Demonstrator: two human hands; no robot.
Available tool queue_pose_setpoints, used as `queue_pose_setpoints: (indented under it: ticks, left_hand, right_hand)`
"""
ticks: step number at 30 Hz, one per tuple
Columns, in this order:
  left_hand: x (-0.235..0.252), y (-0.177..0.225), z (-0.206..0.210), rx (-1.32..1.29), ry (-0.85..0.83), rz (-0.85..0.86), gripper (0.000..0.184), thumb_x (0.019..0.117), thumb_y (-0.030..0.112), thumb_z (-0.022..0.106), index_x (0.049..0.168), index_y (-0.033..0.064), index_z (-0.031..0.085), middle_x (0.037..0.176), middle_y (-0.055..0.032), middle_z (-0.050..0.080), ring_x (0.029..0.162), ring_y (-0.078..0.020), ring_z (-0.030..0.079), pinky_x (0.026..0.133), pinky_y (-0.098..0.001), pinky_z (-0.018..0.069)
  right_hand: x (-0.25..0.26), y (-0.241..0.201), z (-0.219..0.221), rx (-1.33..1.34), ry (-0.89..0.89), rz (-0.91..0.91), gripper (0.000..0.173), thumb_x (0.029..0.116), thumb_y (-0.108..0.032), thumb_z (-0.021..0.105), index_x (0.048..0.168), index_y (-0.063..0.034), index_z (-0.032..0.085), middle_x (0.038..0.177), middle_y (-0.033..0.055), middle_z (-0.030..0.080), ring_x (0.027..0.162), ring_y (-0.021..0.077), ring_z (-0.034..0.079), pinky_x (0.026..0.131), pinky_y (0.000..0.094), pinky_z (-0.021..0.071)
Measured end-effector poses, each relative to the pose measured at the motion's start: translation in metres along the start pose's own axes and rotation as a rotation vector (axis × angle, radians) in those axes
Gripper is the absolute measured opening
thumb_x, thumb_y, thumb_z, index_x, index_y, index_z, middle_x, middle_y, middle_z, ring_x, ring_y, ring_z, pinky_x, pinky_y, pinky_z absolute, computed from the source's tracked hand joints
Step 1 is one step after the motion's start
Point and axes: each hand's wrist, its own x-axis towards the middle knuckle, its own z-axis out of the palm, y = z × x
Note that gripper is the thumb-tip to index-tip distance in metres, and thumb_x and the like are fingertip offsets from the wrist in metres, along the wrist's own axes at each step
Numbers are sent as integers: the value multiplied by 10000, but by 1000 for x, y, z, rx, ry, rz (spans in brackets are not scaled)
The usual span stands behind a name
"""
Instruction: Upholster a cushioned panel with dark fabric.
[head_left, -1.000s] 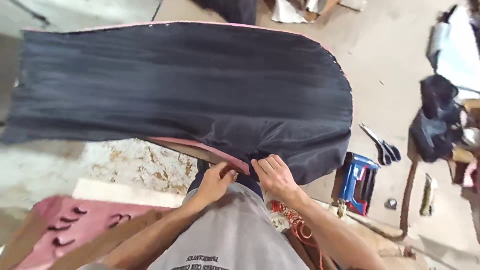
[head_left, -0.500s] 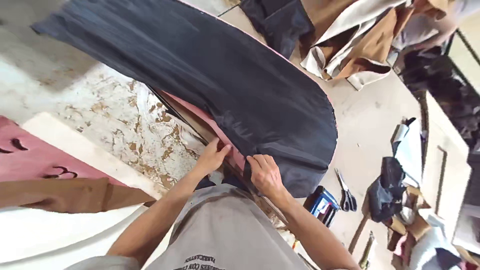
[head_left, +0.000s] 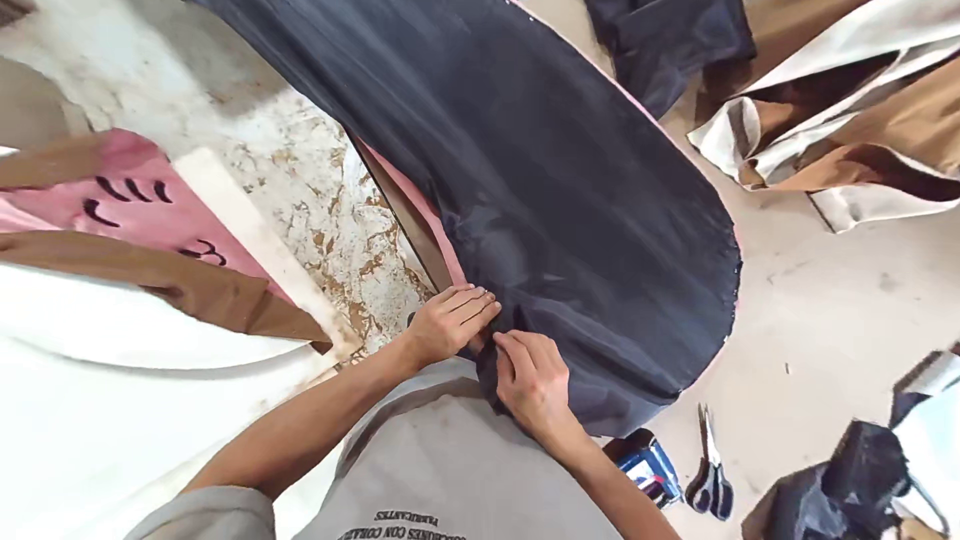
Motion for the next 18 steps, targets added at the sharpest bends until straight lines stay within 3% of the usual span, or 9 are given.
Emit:
queue_pose_setpoints:
  ticks: [1,3,5,10,15,18]
  left_hand:
    - [-1,-2,1,-4,12,-6,249,1018,28,533,1168,60,729,1132,-123,773,1116,-265,727,1021,-415,547]
    - [-3,-4,3,-14,48,-17,243,1012,32,535,1132,70,742,1090,-110,783,1088,-245,735,1018,-401,546]
    - [-5,-4,5,-31,86,-32,239,1010,38,539,1109,79,753,1058,-100,788,1071,-227,739,1033,-386,535]
    - [-7,-2,4,-135,163,-70,239,1003,27,538,1076,64,762,1023,-115,790,1051,-236,744,1037,-388,536]
    - [-16,-1,5,-198,143,-111,247,1003,35,531,1086,64,761,1028,-112,788,1078,-246,736,1062,-395,524]
    - [-17,5,13,-77,115,-125,258,1010,38,529,1126,92,753,1087,-90,785,1126,-227,722,1079,-386,508]
  right_hand:
    - [-9,0,-1,-8,-9,13,257,947,-253,642,1130,-108,748,1089,93,743,1029,236,696,903,384,557]
    - [-29,3,3,-71,-65,33,544,898,-492,672,1304,-130,656,1293,124,672,1215,272,620,1015,459,480]
    - [-46,11,11,-177,-117,32,733,841,-570,674,1433,-152,565,1441,143,595,1350,301,541,1104,523,403]
    - [-55,18,31,-249,4,-52,566,908,-360,663,1423,-151,555,1445,88,601,1395,267,502,1184,533,313]
    - [-54,13,42,-219,64,-44,480,909,-306,661,1361,-158,595,1397,78,637,1364,254,534,1178,531,327]
    - [-51,12,33,-232,34,-3,504,882,-370,694,1329,-147,620,1326,71,681,1310,239,578,1161,527,337]
